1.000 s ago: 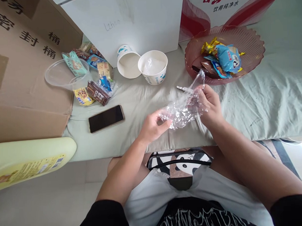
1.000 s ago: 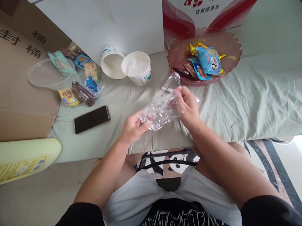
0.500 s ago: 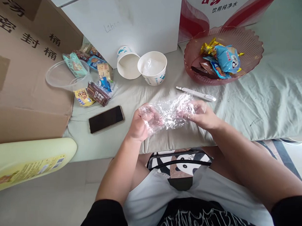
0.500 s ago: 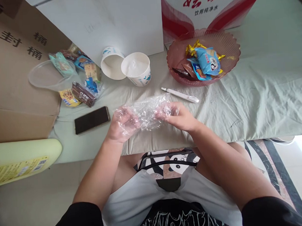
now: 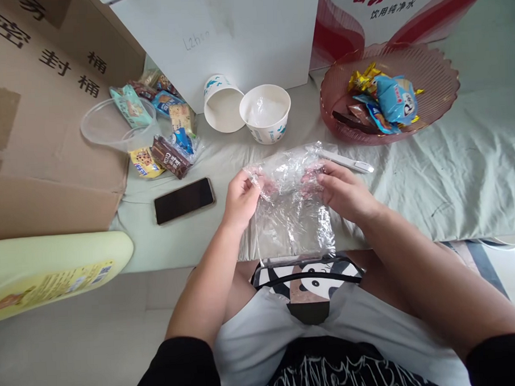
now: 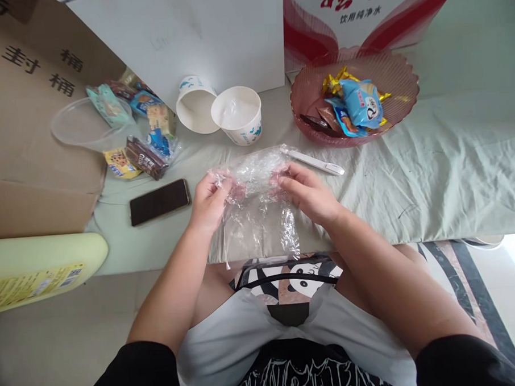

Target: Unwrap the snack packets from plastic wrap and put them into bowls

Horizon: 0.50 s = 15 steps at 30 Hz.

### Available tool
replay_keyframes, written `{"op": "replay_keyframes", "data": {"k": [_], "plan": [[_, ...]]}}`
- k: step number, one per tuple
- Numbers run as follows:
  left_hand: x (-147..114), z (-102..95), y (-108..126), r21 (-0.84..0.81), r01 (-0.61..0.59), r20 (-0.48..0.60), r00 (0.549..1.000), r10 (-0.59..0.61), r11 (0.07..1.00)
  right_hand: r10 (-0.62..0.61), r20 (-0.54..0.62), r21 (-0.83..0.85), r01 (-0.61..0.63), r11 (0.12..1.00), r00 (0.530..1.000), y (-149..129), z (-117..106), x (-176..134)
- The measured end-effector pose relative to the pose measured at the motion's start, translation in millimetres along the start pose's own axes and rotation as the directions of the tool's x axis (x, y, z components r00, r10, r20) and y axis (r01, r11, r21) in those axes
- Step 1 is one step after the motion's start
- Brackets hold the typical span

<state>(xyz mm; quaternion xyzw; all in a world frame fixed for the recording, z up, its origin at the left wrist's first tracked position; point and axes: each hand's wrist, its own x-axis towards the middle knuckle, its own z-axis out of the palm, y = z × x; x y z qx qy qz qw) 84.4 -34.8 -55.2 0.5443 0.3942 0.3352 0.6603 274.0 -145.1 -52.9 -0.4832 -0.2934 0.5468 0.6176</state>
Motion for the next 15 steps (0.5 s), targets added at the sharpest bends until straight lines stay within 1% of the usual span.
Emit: {"op": "replay_keyframes", "data": {"k": [2,5,7,9,10,11,12,15], "plan": [[2,-3.0,-5,0.027,-0.062,0.013,0.998,0.062,0.998,0.004,0.008,-0.021,-0.004,1.000,1.000,4,-1,2],[2,-7.8,-9,0.041,-0.143,0.070,0.988,0.140,0.989,-0.075,0.015,-0.083,0.076,0.994,0.997,7,-4,1],[4,-10.3,-11,0.066,-0.252,0.108,0.964,0.245,0.965,-0.120,0.020,-0.115,0.121,0.986,0.993,6,-5,0],[6,-11.5,-13,0.102,-0.370,0.125,0.926,0.357,0.923,-0.133,0.019,-0.146,0.134,0.980,0.991,5,-7,0],[7,-11.6,-13,0.118,-0.404,0.131,0.912,0.389,0.907,-0.131,0.010,-0.162,0.131,0.978,0.991,5,-7,0],[8,-11.4,-13,0.126,-0.413,0.134,0.908,0.397,0.902,-0.128,-0.002,-0.181,0.126,0.975,0.992,5,-7,0],[9,-11.1,-12,0.121,-0.401,0.139,0.913,0.384,0.908,-0.127,-0.017,-0.201,0.121,0.972,0.992,4,-8,0],[8,-9.6,-8,0.039,-0.290,0.160,0.946,0.281,0.956,-0.158,-0.055,-0.266,0.139,0.954,0.986,5,-8,2]]}}
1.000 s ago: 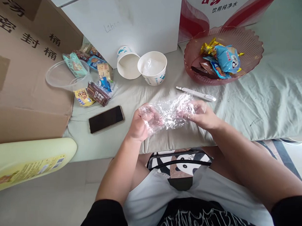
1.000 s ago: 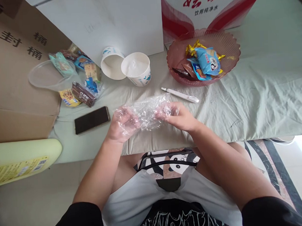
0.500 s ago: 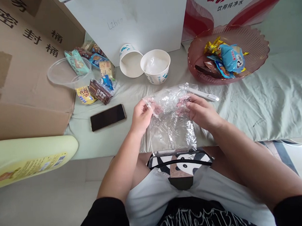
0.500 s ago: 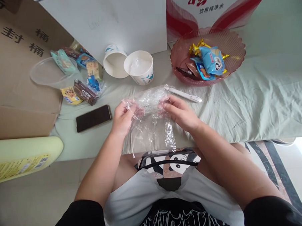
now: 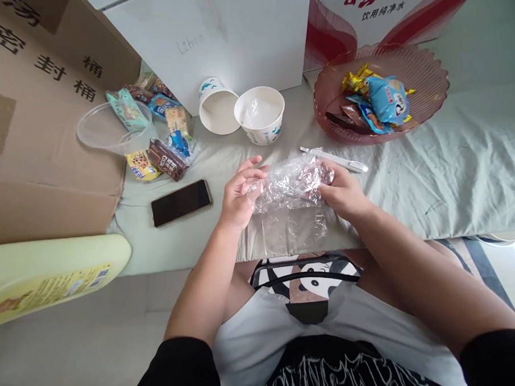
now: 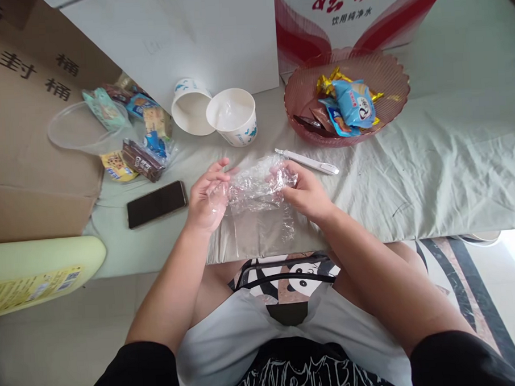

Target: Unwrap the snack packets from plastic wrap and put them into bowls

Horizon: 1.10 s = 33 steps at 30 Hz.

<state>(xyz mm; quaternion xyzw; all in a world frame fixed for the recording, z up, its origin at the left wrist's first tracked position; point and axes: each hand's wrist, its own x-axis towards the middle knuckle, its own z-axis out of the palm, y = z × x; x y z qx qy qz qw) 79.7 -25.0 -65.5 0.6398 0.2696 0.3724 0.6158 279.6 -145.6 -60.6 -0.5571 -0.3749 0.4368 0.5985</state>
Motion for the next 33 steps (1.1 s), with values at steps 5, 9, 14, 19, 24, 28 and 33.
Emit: {"op": "replay_keyframes", "data": {"k": [5,9,14,19,24,28,33], "plan": [[-2,-0.8,14,-0.180,0.132,0.073,0.990,-0.120,0.975,-0.032,0.023,0.017,0.032,0.999,0.999,2,0,2],[-3,-6.6,19,-0.202,0.140,0.129,0.985,-0.115,0.969,0.061,0.027,0.014,-0.061,0.998,0.998,1,-1,0],[-4,-13.6,9,-0.136,0.097,0.213,0.975,-0.066,0.986,0.100,-0.033,0.059,-0.098,0.993,0.994,-3,3,-1],[-1,-12.3,-6,0.085,0.086,0.161,0.982,-0.099,0.993,0.124,-0.024,0.111,-0.120,0.986,0.992,-2,4,-1],[-3,-7.7,-10,0.234,0.106,0.064,0.990,-0.124,0.966,0.138,-0.062,0.077,-0.133,0.988,0.988,-1,2,-1],[-4,-4.6,-6,0.204,0.068,0.039,0.996,-0.078,0.976,0.145,-0.027,0.026,-0.144,0.989,0.989,-3,1,-1],[-2,-5.0,-7,0.219,0.114,-0.048,0.993,-0.106,0.969,0.109,-0.049,0.069,-0.105,0.992,0.993,-4,2,-1]]}}
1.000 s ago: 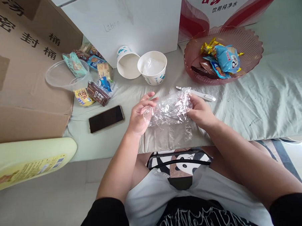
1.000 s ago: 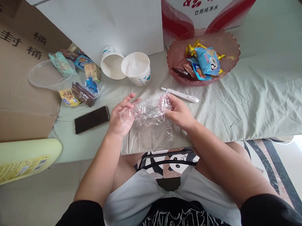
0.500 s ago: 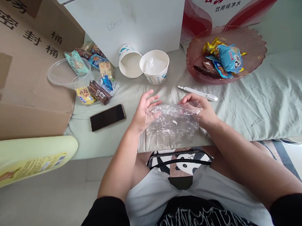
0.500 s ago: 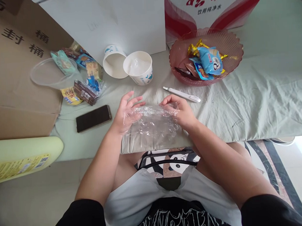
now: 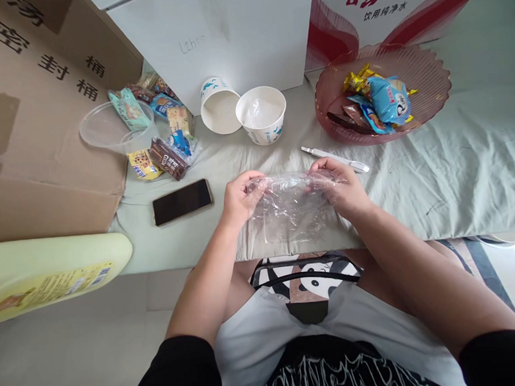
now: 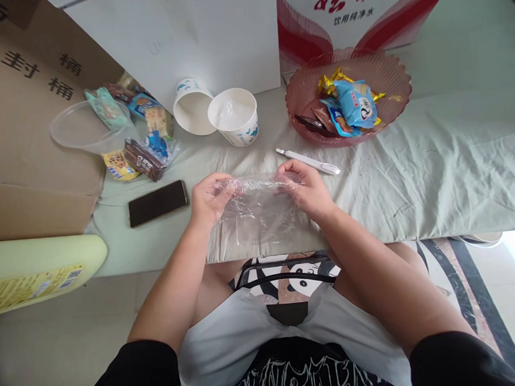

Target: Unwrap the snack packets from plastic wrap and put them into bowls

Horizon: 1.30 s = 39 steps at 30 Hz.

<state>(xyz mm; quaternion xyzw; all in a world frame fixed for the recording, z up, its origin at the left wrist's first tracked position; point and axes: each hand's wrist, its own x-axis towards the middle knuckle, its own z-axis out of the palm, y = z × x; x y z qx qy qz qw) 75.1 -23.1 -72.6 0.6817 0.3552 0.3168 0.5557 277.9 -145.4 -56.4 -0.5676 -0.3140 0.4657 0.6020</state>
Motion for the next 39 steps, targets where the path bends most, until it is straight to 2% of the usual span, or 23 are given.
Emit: {"op": "replay_keyframes", "data": {"k": [3,5,8,12,16,20,25,28,33,36,39], "plan": [[0,-3.1,-1,0.067,0.001,-0.019,1.000,0.001,0.998,-0.002,-0.011,0.017,0.002,1.000,1.000,0,1,-1],[-1,-4.7,-1,0.064,0.000,0.042,0.999,-0.003,0.998,0.004,-0.024,0.034,-0.004,0.999,1.000,1,1,-1],[-3,-4.6,3,-0.042,0.017,0.128,0.992,-0.011,0.999,0.011,-0.039,0.084,-0.008,0.996,0.999,4,0,-2],[-2,-2.7,11,-0.171,0.028,0.077,0.997,-0.015,0.985,-0.008,-0.035,0.125,0.013,0.992,0.999,4,-1,-3],[1,-2.7,18,-0.308,0.157,0.045,0.988,-0.151,0.938,-0.015,-0.025,0.206,0.020,0.978,1.000,3,0,-2],[4,-2.1,21,-0.365,0.209,-0.017,0.973,-0.231,0.907,-0.011,-0.040,0.223,0.020,0.975,0.999,5,-1,1],[6,-2.8,23,-0.433,0.271,0.025,0.957,-0.288,0.860,0.049,-0.051,0.219,-0.037,0.975,0.997,8,-6,5],[6,-3.5,23,-0.475,0.266,0.047,0.960,-0.277,0.839,0.050,-0.008,0.241,-0.046,0.969,0.999,6,-6,4],[3,-2.4,22,-0.410,0.278,0.108,0.961,-0.256,0.869,0.061,0.043,0.207,-0.068,0.976,0.997,7,-1,1],[3,-4.2,20,-0.410,0.267,0.099,0.964,-0.248,0.872,0.057,0.044,0.182,-0.064,0.981,0.997,11,0,1],[5,-7.6,18,-0.438,0.253,0.095,0.967,-0.235,0.863,0.007,0.008,0.135,-0.008,0.991,1.000,13,-1,1]]}}
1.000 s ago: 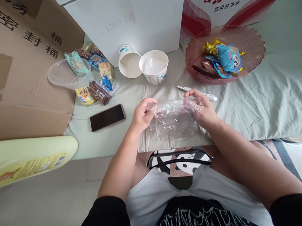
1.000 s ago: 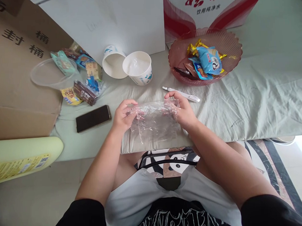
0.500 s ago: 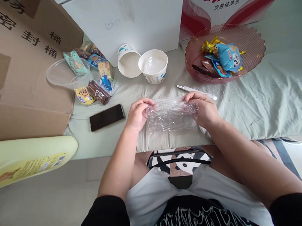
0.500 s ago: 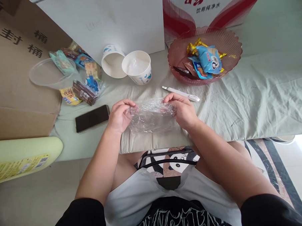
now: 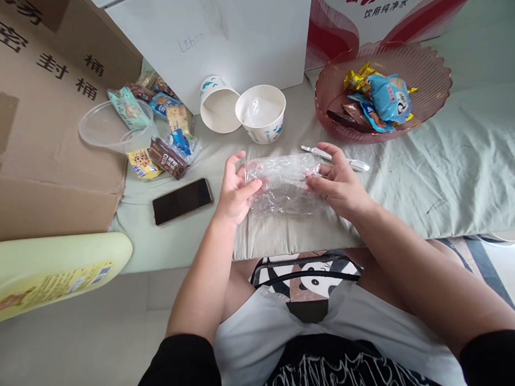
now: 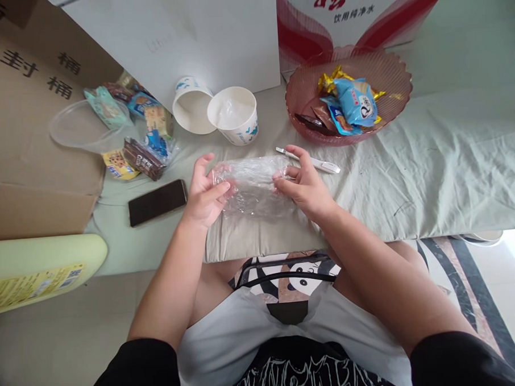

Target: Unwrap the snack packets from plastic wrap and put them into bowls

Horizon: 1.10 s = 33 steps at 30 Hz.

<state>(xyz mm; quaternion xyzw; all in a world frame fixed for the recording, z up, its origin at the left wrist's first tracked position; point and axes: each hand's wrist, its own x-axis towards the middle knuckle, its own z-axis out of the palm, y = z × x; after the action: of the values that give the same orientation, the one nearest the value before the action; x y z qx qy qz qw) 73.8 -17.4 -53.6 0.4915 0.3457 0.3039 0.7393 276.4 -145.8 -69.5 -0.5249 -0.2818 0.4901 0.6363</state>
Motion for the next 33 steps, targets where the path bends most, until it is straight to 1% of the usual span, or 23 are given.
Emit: {"op": "replay_keyframes", "data": {"k": [1,3,5,6,7,9,11,12,14,15,18,20,22,24,26,28,30,33], "plan": [[0,-0.7,0,-0.008,0.018,0.022,1.000,-0.018,1.000,-0.018,-0.010,-0.010,0.017,1.000,1.000,0,0,0],[0,0.3,-2,-0.009,0.103,0.115,0.988,-0.101,0.995,-0.040,-0.018,-0.015,0.040,0.999,0.999,-1,-1,-1],[-1,4.1,-4,0.023,0.207,0.220,0.953,-0.207,0.978,-0.051,-0.022,0.008,0.051,0.999,0.998,-2,-1,-1],[-1,6.5,-5,0.042,0.243,0.244,0.938,-0.246,0.969,-0.051,-0.030,0.034,0.052,0.998,0.998,-3,-2,0],[-2,8.8,-5,0.057,0.262,0.242,0.933,-0.268,0.963,-0.042,-0.040,0.070,0.045,0.997,0.998,-3,-2,0],[-2,12.3,-5,0.066,0.263,0.178,0.946,-0.271,0.963,0.016,-0.043,0.150,-0.009,0.989,0.999,-4,-2,1],[-2,13.7,-4,0.078,0.242,0.102,0.963,-0.249,0.967,0.113,0.006,0.185,-0.112,0.976,0.994,-6,-2,1],[-2,13.9,-3,0.092,0.233,0.080,0.967,-0.240,0.968,0.156,0.045,0.175,-0.161,0.971,0.987,-7,-1,1],[-2,14.0,-2,0.131,0.218,0.071,0.971,-0.229,0.967,0.201,0.127,0.112,-0.216,0.970,0.971,-8,0,-1],[-3,14.2,-2,0.151,0.210,0.083,0.971,-0.224,0.966,0.204,0.169,0.056,-0.216,0.975,0.964,-9,0,-2],[-6,15.7,-1,0.200,0.179,0.158,0.964,-0.212,0.963,0.171,0.302,-0.147,-0.131,0.980,0.938,-11,2,-6],[-7,16.6,-1,0.215,0.167,0.199,0.957,-0.211,0.962,0.152,0.353,-0.220,-0.076,0.973,0.923,-12,3,-8],[-7,16.4,-1,0.217,0.176,0.192,0.957,-0.219,0.960,0.150,0.332,-0.215,-0.080,0.973,0.931,-13,3,-8],[-5,15.0,-1,0.217,0.184,0.141,0.966,-0.217,0.959,0.172,0.272,-0.203,-0.118,0.972,0.947,-12,3,-8],[-3,12.9,0,0.212,0.165,0.066,0.981,-0.182,0.963,0.191,0.215,-0.191,-0.150,0.970,0.958,-11,3,-8],[-2,10.6,0,0.191,0.122,0.011,0.992,-0.126,0.974,0.181,0.178,-0.165,-0.152,0.975,0.967,-9,3,-7],[-2,8.8,1,0.164,0.103,0.024,0.994,-0.108,0.981,0.148,0.143,-0.123,-0.131,0.984,0.979,-8,4,-6],[-3,7.5,3,0.142,0.137,0.084,0.985,-0.150,0.980,0.079,0.077,-0.038,-0.077,0.996,0.994,-9,5,-6]]}}
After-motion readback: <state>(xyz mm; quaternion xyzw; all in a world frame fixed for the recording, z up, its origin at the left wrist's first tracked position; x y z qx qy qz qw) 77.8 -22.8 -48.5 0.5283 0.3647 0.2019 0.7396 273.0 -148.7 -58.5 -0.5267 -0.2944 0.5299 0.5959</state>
